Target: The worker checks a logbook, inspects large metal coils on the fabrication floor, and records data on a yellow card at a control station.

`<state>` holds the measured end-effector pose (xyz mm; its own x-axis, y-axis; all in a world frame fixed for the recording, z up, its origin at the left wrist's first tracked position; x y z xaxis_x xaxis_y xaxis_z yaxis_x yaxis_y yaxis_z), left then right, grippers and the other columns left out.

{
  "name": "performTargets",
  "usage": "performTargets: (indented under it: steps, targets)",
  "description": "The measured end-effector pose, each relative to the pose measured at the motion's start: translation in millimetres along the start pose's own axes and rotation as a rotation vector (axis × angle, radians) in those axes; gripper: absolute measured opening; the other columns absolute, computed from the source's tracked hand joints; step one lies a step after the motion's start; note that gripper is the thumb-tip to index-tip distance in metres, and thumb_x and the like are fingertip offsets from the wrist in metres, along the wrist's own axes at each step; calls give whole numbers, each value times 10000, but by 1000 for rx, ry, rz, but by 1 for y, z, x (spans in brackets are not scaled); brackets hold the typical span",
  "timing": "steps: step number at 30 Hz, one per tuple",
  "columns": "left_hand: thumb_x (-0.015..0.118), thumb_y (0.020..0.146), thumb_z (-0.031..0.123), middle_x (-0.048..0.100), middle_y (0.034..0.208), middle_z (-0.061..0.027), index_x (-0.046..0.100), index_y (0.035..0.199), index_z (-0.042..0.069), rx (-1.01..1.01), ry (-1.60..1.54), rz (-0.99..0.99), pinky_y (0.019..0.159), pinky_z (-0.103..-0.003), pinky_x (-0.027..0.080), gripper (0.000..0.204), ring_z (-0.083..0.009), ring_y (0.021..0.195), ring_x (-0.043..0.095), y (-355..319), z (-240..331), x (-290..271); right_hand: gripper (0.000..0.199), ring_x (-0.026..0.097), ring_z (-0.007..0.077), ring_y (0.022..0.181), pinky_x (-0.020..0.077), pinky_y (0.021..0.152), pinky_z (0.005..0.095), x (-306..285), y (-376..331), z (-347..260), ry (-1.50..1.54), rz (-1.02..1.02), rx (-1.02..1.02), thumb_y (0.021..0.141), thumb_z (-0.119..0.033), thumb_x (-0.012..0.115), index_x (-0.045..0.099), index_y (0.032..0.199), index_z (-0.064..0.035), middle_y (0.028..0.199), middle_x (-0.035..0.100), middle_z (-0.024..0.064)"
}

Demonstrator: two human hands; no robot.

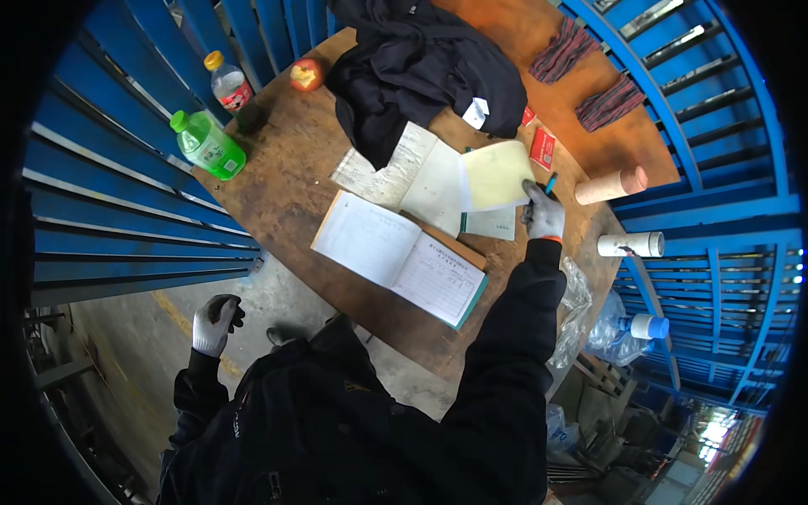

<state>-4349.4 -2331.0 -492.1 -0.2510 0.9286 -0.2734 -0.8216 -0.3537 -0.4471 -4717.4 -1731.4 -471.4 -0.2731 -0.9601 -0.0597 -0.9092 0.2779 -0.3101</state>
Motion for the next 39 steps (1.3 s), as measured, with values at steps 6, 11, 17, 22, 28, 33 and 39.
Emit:
performTargets:
  steps: [6,11,17,22,28,33,39]
  targets:
    - [587,1006,183,709,831,-72,667,1098,-23,5,-74,-25,559,-233,461,239,-109,673,653,-22,-47,-61,145,324,37,466,247,460,217,51,-134,-50,312,-52,-147,928,-215,726,641,979,-109,661,485,-63]
    - [575,1013,173,719,890,-73,654,1153,-15,59,-122,-102,598,-237,478,246,-117,732,674,-54,-76,-122,389,579,66,559,390,473,183,161,-310,-68,96,-273,-178,917,-307,706,641,1148,-1,782,670,26]
    - [656,972,428,645,1280,-187,447,1450,-44,313,-416,-306,1008,-357,484,703,-242,1173,629,-105,-98,-211,539,456,53,520,334,441,201,398,-545,-6,72,-869,159,861,-189,721,542,1314,40,791,593,11]
    - [593,901,679,514,1438,-214,274,1531,-66,518,-848,-232,1093,-460,428,1026,-299,1295,537,-151,-136,-309,451,451,38,522,320,416,188,563,-715,59,23,-1288,550,887,-30,659,550,1317,53,848,614,43]
    - [510,710,882,491,1464,-176,334,1488,-45,456,-1334,392,1126,-454,411,1223,-282,1355,484,-217,-243,-436,449,455,31,514,335,439,194,699,-839,128,-139,-1515,614,898,-28,669,559,1328,40,832,628,10]
    - [556,675,886,481,1474,-180,336,1486,-38,482,-1354,772,1128,-448,414,1249,-292,1364,477,-262,-309,-527,420,457,22,517,349,456,193,803,-906,190,-370,-1650,332,904,-72,701,609,1306,10,838,650,0]
    - [710,924,411,655,1246,-110,533,1334,-60,223,-1313,1129,983,-331,494,649,-181,1104,639,-271,-363,-608,390,470,19,527,362,472,194,920,-962,238,-452,-1765,169,880,-93,751,652,1241,13,833,676,-11]
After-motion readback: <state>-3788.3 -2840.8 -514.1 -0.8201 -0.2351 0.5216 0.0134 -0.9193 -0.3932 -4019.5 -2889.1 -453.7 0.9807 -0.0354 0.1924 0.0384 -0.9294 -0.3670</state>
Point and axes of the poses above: each hand's wrist, its own y-axis towards the middle knuckle, its own x-axis out of the palm, z = x × y, the point moved 7 cm from there along y, towards the middle knuckle
